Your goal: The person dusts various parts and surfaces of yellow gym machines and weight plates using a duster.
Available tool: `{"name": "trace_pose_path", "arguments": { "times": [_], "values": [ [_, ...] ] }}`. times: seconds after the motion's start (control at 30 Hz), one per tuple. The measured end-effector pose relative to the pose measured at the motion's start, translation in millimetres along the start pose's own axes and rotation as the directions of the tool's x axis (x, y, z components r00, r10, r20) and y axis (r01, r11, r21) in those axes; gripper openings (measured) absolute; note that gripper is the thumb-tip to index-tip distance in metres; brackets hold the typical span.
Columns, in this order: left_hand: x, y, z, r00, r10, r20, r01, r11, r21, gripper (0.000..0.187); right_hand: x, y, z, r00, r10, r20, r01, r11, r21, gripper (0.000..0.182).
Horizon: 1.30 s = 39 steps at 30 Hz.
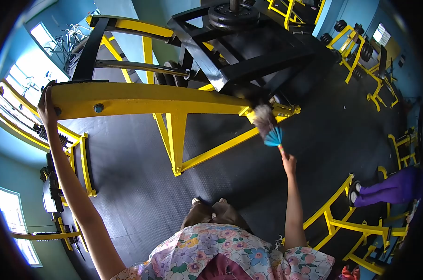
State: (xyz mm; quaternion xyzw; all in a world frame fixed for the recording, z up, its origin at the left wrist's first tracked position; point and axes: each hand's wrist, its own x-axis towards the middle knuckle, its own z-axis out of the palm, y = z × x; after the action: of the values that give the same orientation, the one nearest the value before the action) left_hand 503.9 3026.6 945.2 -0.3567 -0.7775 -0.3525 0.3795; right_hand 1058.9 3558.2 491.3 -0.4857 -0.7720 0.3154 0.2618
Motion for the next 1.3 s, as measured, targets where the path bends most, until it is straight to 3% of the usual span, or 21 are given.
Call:
{"name": "trace_pose_path", "arguments": {
  "times": [0.03,0.1,0.13,0.23,0.3,0.43,0.57,0.63,0.67,0.7,0.73,0.87,0.97,1.03,1.1,1.3],
  "values": [
    [-1,3,0,1.0,0.005,0.007,-0.005,1.0,-0.001,0.034,7,6,5,0.994,0.108,0.003,-0.108,0.993,-0.049,0.044],
    [-1,15,0,1.0,-0.012,0.019,0.011,0.998,0.07,0.034,4,-6,5,0.995,0.096,0.012,-0.096,0.995,-0.027,0.046],
    [-1,20,1,0.998,-0.064,0.001,0.064,0.998,-0.016,0.034,4,-13,4,0.997,0.071,0.022,-0.071,0.997,-0.007,0.047],
    [-4,25,3,0.983,-0.174,-0.051,0.17,0.983,-0.065,0.033,-43,-88,-24,0.978,-0.205,-0.041,0.201,0.976,-0.088,0.048],
    [-4,36,3,0.976,-0.214,-0.042,0.211,0.975,-0.069,0.033,-73,-118,-35,0.98,-0.188,0.069,0.186,0.982,0.026,0.045],
    [-3,35,3,0.993,-0.109,-0.05,0.105,0.992,-0.067,0.032,-124,-232,-57,0.953,-0.198,0.23,0.139,0.959,0.248,0.032],
    [-5,55,0,0.934,-0.358,-0.014,0.357,0.932,-0.061,0.032,-145,-288,-59,0.887,-0.434,0.159,0.366,0.87,0.331,0.024],
    [-6,38,4,0.96,-0.276,-0.051,0.267,0.953,-0.146,0.032,-146,-283,-56,0.908,-0.406,0.104,0.359,0.882,0.305,0.024],
    [-6,53,0,0.93,-0.367,0.002,0.363,0.918,-0.161,0.031,-147,-283,-59,0.931,-0.349,0.109,0.298,0.898,0.324,0.025],
    [-6,47,4,0.969,-0.229,-0.096,0.215,0.967,-0.139,0.033,-148,-278,-60,0.955,-0.278,0.1,0.239,0.927,0.291,0.028],
    [-6,41,4,0.971,-0.219,-0.093,0.208,0.972,-0.107,0.033,-149,-269,-62,0.958,-0.268,0.101,0.241,0.944,0.224,0.03],
    [-5,56,0,0.948,-0.312,-0.064,0.31,0.95,-0.041,0.031,-161,-294,-65,0.936,-0.329,0.126,0.33,0.944,0.013,0.035],
    [-5,51,2,0.956,-0.275,-0.102,0.277,0.961,0.007,0.033,-175,-334,-62,0.915,-0.34,0.215,0.306,0.935,0.178,0.029],
    [-5,52,1,0.954,-0.288,-0.084,0.289,0.957,-0.003,0.034,-177,-355,-57,0.863,-0.439,0.251,0.345,0.874,0.342,0.027],
    [-5,58,-1,0.958,-0.276,-0.083,0.277,0.961,-0.001,0.034,-172,-381,-61,0.847,-0.494,0.197,0.395,0.833,0.388,0.028],
    [-6,64,-3,0.954,-0.277,-0.11,0.279,0.96,-0.002,0.031,-153,-394,-55,0.875,-0.462,0.145,0.406,0.862,0.303,0.035]
  ]
}}
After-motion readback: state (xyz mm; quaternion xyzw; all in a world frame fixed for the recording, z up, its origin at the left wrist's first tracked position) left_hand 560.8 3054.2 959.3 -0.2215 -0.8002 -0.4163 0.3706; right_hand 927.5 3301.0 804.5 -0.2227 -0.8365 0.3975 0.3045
